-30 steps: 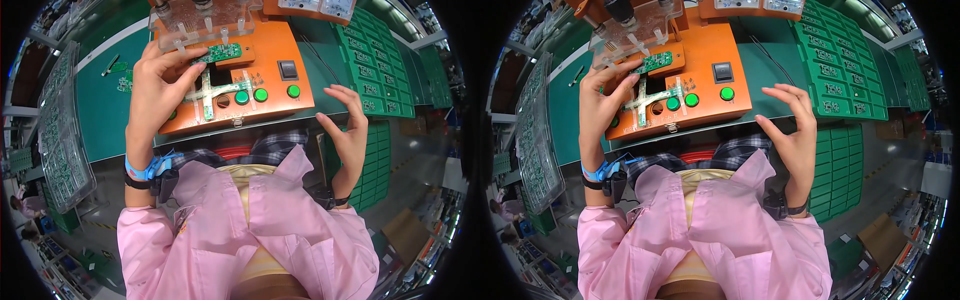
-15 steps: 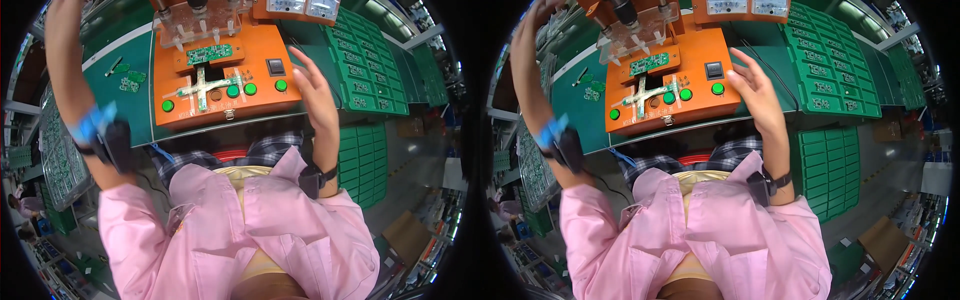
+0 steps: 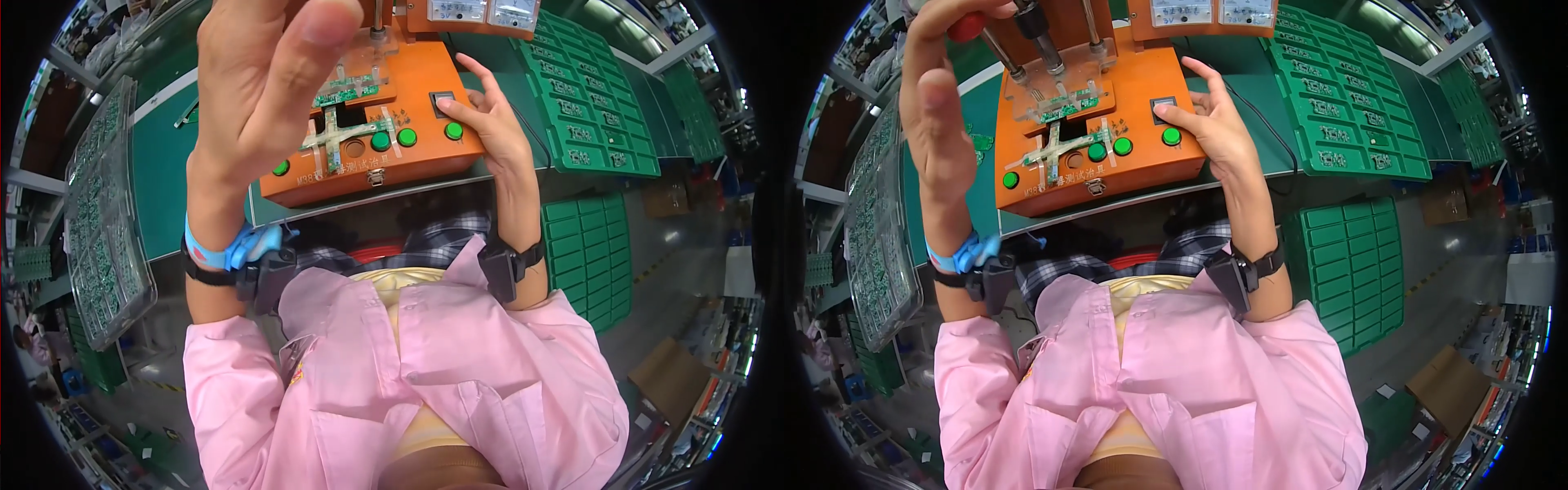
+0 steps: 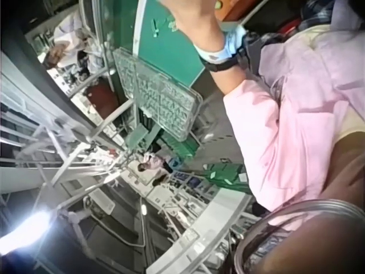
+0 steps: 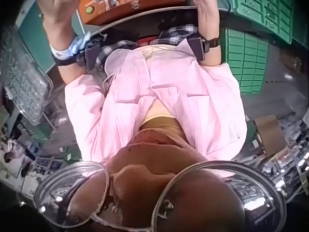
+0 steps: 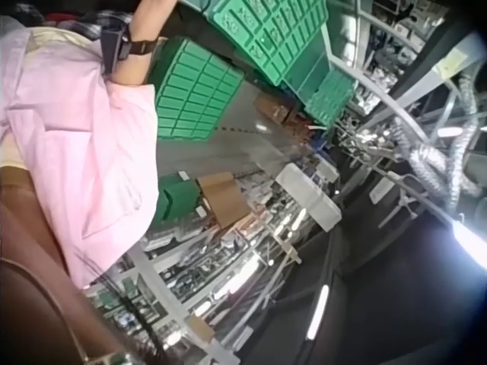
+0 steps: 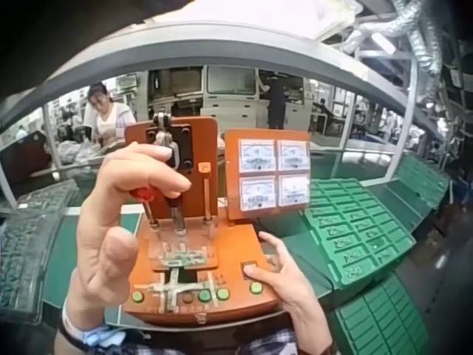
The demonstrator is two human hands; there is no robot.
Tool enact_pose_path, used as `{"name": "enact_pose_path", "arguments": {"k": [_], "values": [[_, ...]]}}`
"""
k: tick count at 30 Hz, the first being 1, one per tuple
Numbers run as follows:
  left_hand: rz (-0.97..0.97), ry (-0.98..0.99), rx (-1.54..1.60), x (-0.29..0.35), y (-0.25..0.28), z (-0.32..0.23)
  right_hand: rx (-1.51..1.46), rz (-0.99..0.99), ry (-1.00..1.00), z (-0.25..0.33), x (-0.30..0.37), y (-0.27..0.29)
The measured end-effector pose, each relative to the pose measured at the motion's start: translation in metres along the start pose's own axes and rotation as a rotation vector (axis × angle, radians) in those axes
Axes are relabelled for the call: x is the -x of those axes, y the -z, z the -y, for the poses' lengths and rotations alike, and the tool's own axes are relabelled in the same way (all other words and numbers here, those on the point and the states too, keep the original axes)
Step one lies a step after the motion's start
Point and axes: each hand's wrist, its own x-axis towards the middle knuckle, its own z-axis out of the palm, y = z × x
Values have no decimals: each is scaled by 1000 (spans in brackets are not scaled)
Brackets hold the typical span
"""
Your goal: The person places a circuit board onto an orange testing machine, presses buttons, and pulls down a red lever. After releasing the lever, they remove the board and place it into a green tray, repeating the process with new boards from a clear tray.
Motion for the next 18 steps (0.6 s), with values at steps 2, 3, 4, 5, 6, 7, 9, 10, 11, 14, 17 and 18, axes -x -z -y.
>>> {"name": "enact_pose_path", "arguments": {"k": [2,3,4,5,6,7,9,10,11,14,17,18], "values": [[-30,89,38,-1,-2,-4,111,80,38,4,-1,5],[-43,119,49,-1,-3,-6,167,123,59,7,-2,6],[-141,74,99,0,-7,-2,169,126,66,7,-1,6],[-232,26,166,3,-16,5,376,47,197,2,0,9],[-282,-6,193,9,-19,9,580,-24,337,0,1,10],[-329,-35,219,16,-20,13,783,-97,476,0,3,10],[-329,-100,412,43,-11,34,1024,-272,678,9,23,-6],[-324,-105,422,53,-6,37,1259,-451,859,7,39,-18],[-324,-2,364,64,5,34,1293,-329,867,3,55,-29],[-340,205,334,94,19,28,1403,-199,891,-27,78,-47],[-380,548,382,124,14,36,1472,-208,923,-47,71,-50],[-390,666,395,132,10,35,1461,-220,937,-49,71,-50]]}}
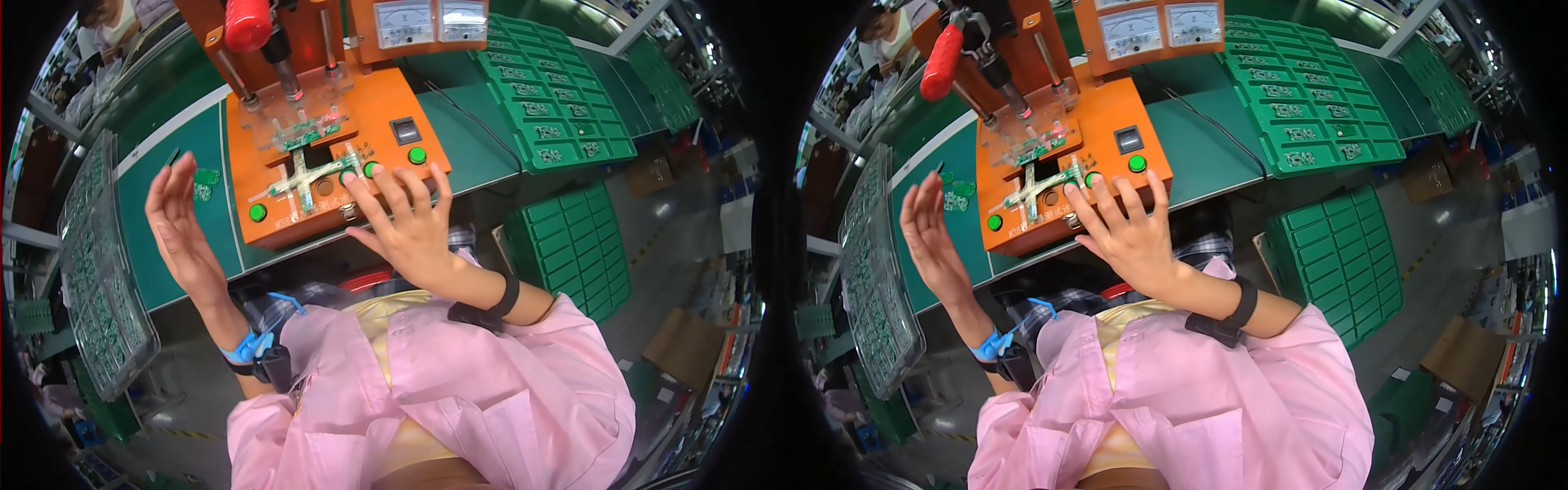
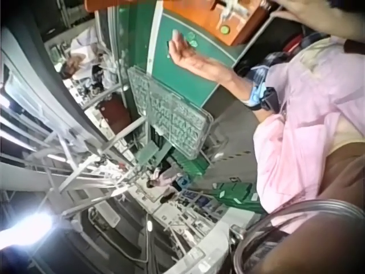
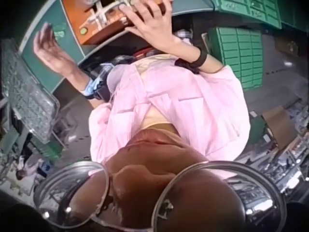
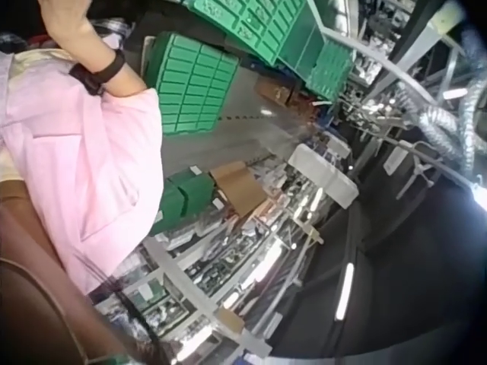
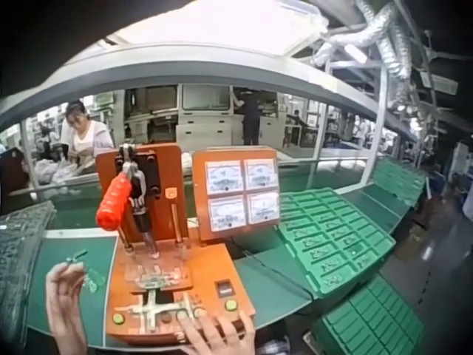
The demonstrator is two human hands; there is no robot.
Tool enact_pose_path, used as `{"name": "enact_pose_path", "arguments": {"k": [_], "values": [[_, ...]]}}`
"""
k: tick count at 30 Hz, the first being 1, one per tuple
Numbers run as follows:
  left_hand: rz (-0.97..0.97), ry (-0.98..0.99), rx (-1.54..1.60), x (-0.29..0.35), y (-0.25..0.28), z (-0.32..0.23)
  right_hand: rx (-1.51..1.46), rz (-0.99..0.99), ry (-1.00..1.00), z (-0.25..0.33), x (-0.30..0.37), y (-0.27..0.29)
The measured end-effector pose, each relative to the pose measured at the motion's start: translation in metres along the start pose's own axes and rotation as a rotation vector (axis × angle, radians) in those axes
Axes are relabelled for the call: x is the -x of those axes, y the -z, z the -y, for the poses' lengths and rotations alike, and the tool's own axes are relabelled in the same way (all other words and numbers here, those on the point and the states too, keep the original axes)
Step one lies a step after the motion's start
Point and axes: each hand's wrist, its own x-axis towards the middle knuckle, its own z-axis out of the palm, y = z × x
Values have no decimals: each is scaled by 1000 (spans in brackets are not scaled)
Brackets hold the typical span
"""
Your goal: The person places a circuit board onto an orange testing machine, presses buttons, and pulls down a red lever. After releasing the lever, they remove the board and place it into a green tray, repeating the process with new boards from a clear tray.
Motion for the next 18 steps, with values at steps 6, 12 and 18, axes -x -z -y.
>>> {"name": "enact_pose_path", "arguments": {"k": [6,12,18], "values": [[-24,143,193,28,-26,28,-23,-64,-26,3,3,-10],[-105,275,374,25,-38,25,-24,-54,-34,5,5,-10],[-52,281,370,29,-33,27,16,-20,-10,2,-1,6]]}}
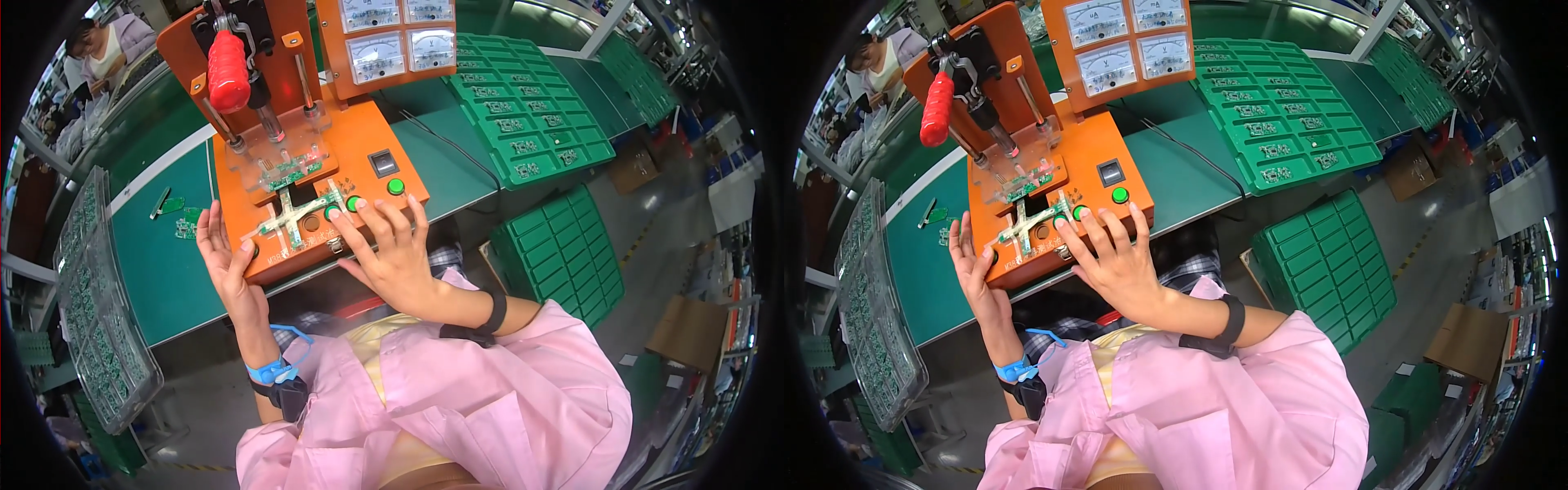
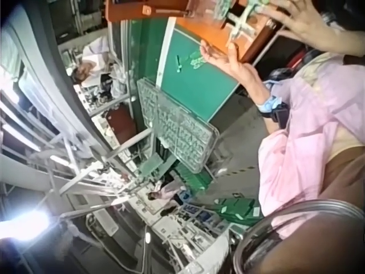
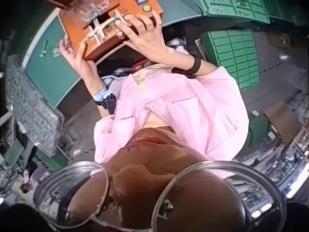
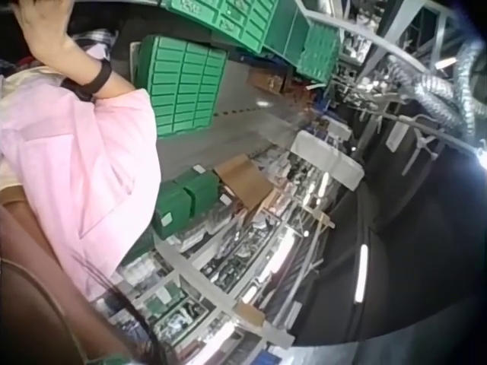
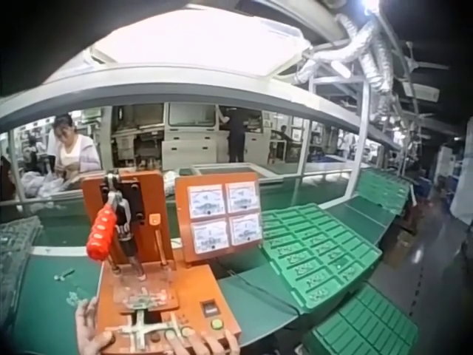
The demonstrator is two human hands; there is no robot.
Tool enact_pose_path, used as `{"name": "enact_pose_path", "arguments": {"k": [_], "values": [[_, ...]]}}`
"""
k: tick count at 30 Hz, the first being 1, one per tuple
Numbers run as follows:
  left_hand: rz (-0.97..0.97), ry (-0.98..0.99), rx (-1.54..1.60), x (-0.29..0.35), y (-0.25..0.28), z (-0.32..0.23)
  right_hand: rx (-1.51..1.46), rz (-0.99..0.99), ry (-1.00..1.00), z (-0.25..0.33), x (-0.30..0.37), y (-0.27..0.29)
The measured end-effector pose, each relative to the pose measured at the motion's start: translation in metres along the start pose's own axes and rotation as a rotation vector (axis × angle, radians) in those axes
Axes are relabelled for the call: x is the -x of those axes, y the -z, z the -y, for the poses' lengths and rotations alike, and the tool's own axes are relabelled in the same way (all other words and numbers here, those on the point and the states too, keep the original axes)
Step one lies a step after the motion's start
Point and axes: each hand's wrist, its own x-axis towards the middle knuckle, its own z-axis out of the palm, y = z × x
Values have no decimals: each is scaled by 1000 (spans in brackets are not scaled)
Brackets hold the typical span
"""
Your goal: The person places a circuit board onto an orange testing machine, presses buttons, and pulls down a red lever. After releasing the lever, they remove the board and place it into a green tray, repeating the process with new boards from a clear tray.
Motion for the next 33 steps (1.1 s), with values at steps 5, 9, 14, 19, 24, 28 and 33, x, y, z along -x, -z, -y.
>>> {"name": "enact_pose_path", "arguments": {"k": [5,9,14,19,24,28,33], "values": [[-27,9,111,1,-1,-2,-539,24,-348,-48,-50,12],[-14,28,147,-2,-3,-1,-1027,193,-569,-97,-70,-28],[15,41,26,-3,-5,-1,-380,-99,-299,-96,-62,-33],[8,69,62,-4,-1,-7,-392,146,99,-7,-46,20],[22,78,90,-4,5,-3,-81,311,211,23,-1,-4],[34,69,69,-4,7,-4,56,318,238,27,2,-2],[31,66,64,-5,7,-2,140,348,259,27,0,-3]]}}
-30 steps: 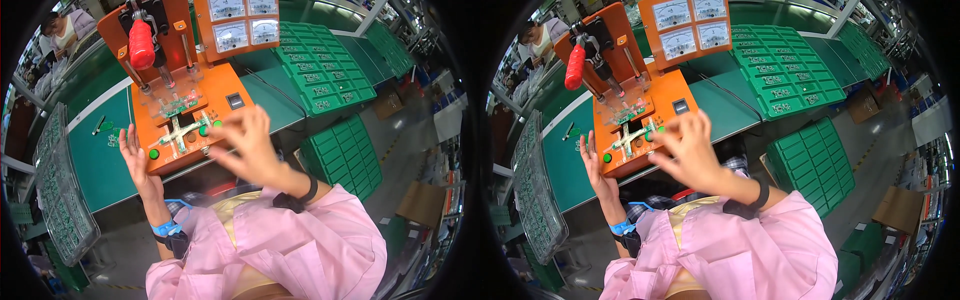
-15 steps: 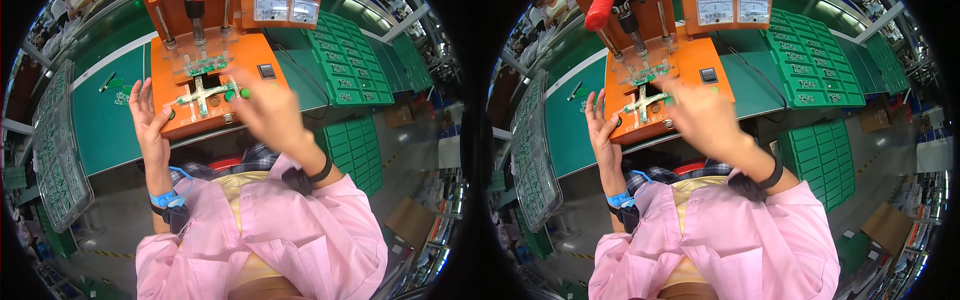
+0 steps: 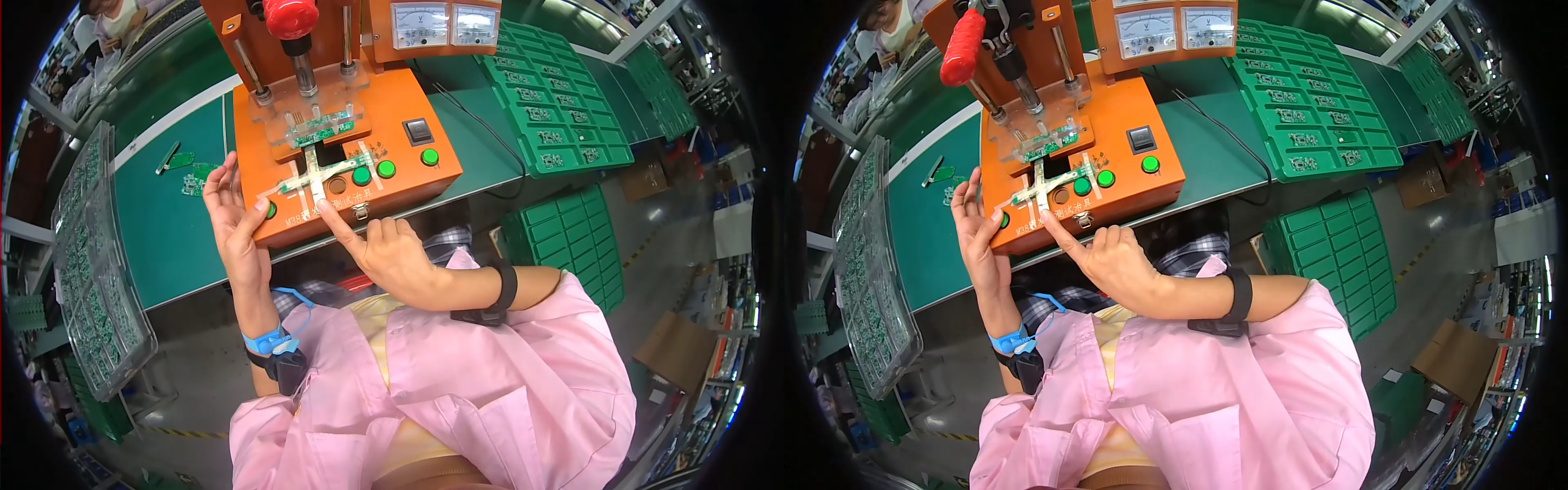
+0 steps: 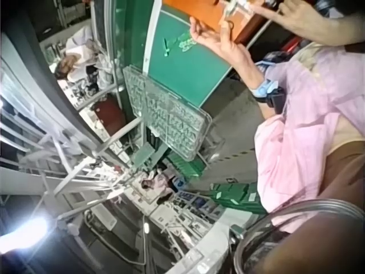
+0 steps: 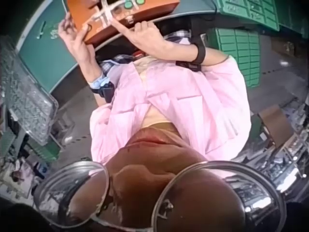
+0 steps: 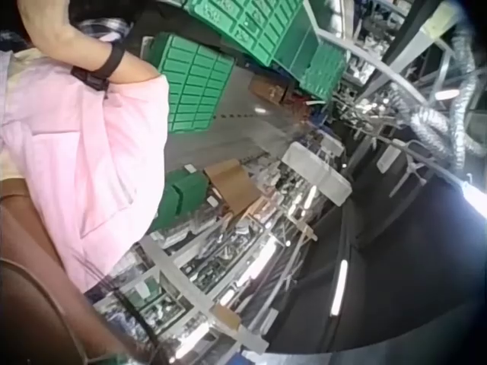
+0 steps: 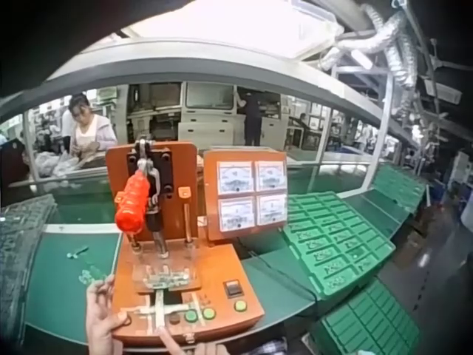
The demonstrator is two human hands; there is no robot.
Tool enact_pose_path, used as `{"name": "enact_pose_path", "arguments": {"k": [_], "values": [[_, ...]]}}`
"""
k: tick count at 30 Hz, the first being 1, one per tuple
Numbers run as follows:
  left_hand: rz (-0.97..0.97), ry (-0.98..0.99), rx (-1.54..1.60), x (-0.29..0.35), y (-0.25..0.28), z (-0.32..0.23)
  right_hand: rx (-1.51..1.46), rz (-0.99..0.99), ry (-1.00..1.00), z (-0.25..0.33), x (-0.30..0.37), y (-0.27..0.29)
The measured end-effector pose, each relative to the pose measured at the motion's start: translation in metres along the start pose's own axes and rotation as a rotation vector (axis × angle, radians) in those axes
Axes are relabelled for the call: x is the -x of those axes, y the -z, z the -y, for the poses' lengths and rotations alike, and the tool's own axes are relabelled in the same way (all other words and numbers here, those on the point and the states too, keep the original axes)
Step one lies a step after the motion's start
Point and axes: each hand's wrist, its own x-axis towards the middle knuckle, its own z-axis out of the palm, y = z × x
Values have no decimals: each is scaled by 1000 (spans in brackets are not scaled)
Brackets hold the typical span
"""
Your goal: The person places a circuit board onto an orange testing machine, presses buttons, and pulls down a red lever. After releasing the lever, they remove the board and place it into a green tray, repeating the process with new boards from a clear tray.
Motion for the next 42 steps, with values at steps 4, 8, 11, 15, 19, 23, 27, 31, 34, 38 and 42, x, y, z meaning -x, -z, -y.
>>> {"name": "enact_pose_path", "arguments": {"k": [4,8,11,15,19,23,27,31,34,38,42], "values": [[54,12,-93,-3,-5,-10,-168,17,-13,-5,1,7],[301,-691,-762,-55,-45,-46,-699,-193,-168,-49,-19,35],[416,-1006,-677,-103,-86,-90,-856,-206,-445,-93,-49,34],[449,-523,-792,-184,-129,-155,-902,-90,-389,-132,-81,-1],[276,-161,-1231,-185,-99,-163,-1000,56,-139,-126,-101,-6],[580,-99,-1044,-185,71,-114,-999,-171,-72,-107,-103,-27],[622,27,-1202,-99,122,-59,-848,-207,-144,-102,-101,-30],[619,-97,-1252,-80,137,-44,-1170,174,-454,-100,-112,-12],[560,-92,-1269,-82,150,-37,-762,-17,-290,-94,-110,-11],[560,-129,-1373,-85,146,-40,-730,6,-472,-84,-112,0],[586,-113,-1348,-89,141,-42,-891,117,-529,-98,-116,10]]}}
